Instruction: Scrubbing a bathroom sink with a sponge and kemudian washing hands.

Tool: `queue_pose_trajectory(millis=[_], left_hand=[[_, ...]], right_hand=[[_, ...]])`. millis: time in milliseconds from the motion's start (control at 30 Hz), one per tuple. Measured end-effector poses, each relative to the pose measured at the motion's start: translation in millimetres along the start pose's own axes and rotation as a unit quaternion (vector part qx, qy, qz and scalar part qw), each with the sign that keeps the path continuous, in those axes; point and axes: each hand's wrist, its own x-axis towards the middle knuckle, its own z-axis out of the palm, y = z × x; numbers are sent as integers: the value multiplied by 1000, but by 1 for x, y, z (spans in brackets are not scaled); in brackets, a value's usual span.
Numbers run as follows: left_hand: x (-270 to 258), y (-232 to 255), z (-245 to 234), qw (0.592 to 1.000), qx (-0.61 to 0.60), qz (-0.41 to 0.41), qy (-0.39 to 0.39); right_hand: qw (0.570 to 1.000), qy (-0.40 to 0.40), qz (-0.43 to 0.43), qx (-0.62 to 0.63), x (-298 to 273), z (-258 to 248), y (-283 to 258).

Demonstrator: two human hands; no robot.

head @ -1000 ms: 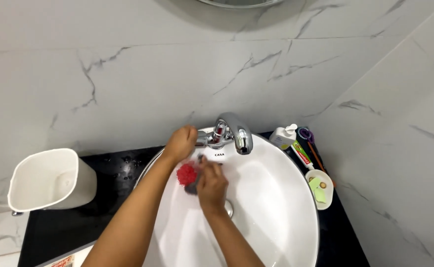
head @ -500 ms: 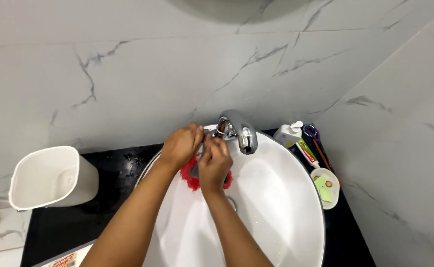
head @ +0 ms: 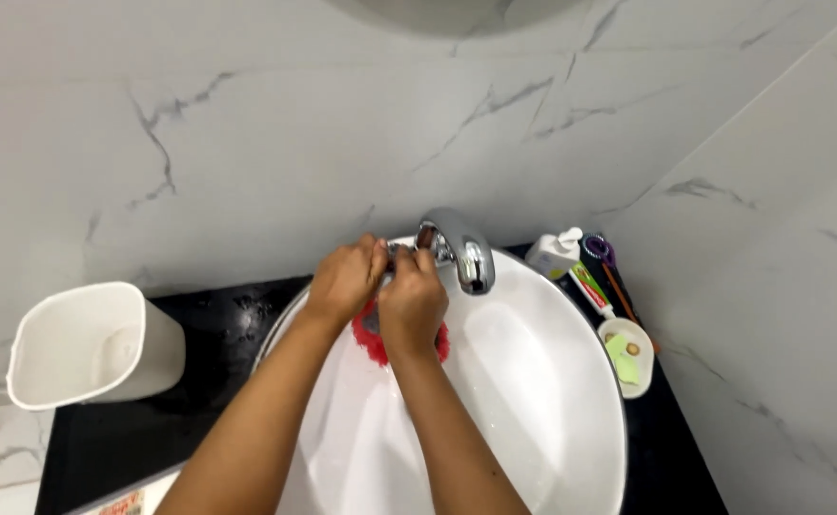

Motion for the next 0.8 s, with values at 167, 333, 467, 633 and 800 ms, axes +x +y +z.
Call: queue_pose_trajectory(millis=[167,333,467,633,800], left_hand=[[0,0,1,999,18,23,16],[3,-10,12,999,-44,-10,-1],[34,-27,18,983,-134,-107,-65],[36,-28,25,944,-179,-233,-148],[42,-37,38,972,-116,-189,-72]], right_hand=[[999,-2,-8,-48,-6,6,8],[999,-3,-15,-41,-19,12,12],[997,36,-70,27,-32,25,27],[997,25,-48,56,-27,22,21],[997,5,-51,63,-31,18,22]])
